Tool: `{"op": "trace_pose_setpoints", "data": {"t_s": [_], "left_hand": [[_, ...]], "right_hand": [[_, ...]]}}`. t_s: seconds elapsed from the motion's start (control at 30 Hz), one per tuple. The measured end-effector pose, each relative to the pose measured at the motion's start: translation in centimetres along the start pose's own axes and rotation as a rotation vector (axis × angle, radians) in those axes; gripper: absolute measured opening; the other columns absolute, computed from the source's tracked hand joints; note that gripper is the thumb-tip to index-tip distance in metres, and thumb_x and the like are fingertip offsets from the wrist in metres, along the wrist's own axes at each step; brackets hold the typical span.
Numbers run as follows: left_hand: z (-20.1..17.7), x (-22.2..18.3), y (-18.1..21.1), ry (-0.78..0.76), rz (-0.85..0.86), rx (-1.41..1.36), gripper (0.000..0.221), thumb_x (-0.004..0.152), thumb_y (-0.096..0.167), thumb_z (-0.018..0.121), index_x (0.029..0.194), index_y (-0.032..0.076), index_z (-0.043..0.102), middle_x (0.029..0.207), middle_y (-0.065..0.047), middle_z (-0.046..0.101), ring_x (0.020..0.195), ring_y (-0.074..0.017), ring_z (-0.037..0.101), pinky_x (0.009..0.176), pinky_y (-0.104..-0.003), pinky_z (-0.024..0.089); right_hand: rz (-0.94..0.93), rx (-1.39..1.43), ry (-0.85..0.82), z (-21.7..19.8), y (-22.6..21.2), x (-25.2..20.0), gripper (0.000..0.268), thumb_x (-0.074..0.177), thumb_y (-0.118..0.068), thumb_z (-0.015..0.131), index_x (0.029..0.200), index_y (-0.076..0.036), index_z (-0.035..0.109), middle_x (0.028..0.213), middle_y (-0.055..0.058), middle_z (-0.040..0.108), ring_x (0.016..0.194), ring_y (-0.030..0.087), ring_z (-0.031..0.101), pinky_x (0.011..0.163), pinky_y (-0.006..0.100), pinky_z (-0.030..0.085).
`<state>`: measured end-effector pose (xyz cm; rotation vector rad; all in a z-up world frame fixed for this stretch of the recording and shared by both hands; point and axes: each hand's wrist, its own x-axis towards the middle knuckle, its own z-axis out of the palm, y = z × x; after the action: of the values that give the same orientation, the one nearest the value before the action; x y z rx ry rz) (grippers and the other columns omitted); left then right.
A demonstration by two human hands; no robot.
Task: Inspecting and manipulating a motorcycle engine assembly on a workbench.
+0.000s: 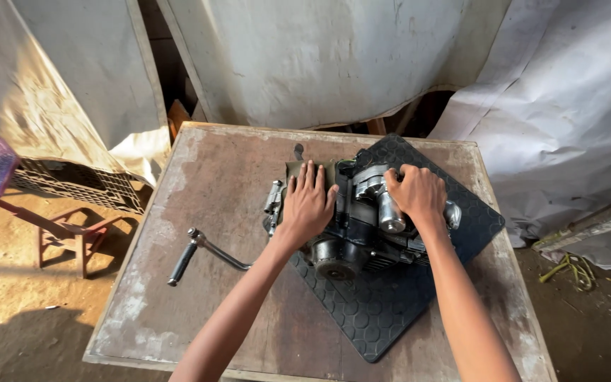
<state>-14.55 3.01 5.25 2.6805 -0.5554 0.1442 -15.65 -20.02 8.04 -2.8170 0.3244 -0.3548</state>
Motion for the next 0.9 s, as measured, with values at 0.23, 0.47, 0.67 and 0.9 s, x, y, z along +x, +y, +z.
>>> {"op": "trace_pose_setpoints", "data": {"t_s": [0.23,0.47,0.67,0.9], "left_hand": [[-0.1,-1.7,-0.4,0.042,-0.002,0.047,0.069,0.108,0.048,0.030,0.157,0.000,0.038,0.161,-0.027,0.037,0.152,-0.0386,0.032,0.120,-0.056,0.027],[1.4,2.7,-1.3,-0.033,-0.080,-0.029,0.081,0.105,0.062,0.023,0.158,0.002,0.035,0.164,-0.027,0.031,0.154,-0.0396,0.028,0.120,-0.061,0.024],[1.8,5.5,-2.3,-0.121,-0.037,-0.030,0.083,0.103,0.064,0.024,0.159,0.004,0.036,0.164,-0.027,0.031,0.156,-0.0388,0.024,0.121,-0.060,0.026],[4.4,8.9,-3.8,-0.162,-0.008,-0.017,0.082,0.101,0.066,0.027,0.159,0.008,0.036,0.163,-0.023,0.037,0.156,-0.0355,0.027,0.122,-0.057,0.025]], "right_hand": [[0.001,0.013,-0.009,0.0,0.1,-0.3,0.055,0.097,-0.045,0.045,0.099,-0.001,0.079,0.087,0.027,0.077,0.085,0.049,0.074,0.080,0.056,0.057],[0.033,-0.007,-0.030,-0.1,0.0,-0.2,0.057,0.097,-0.049,0.045,0.099,-0.003,0.078,0.089,0.026,0.077,0.087,0.048,0.074,0.081,0.056,0.057],[0.023,0.002,-0.028,-0.1,-0.1,-0.1,0.054,0.097,-0.044,0.045,0.100,-0.001,0.077,0.087,0.026,0.076,0.084,0.049,0.073,0.077,0.057,0.057],[0.047,-0.017,-0.042,0.8,0.4,0.5,0.054,0.096,-0.049,0.046,0.099,-0.004,0.076,0.088,0.024,0.076,0.084,0.049,0.073,0.078,0.057,0.057]]}}
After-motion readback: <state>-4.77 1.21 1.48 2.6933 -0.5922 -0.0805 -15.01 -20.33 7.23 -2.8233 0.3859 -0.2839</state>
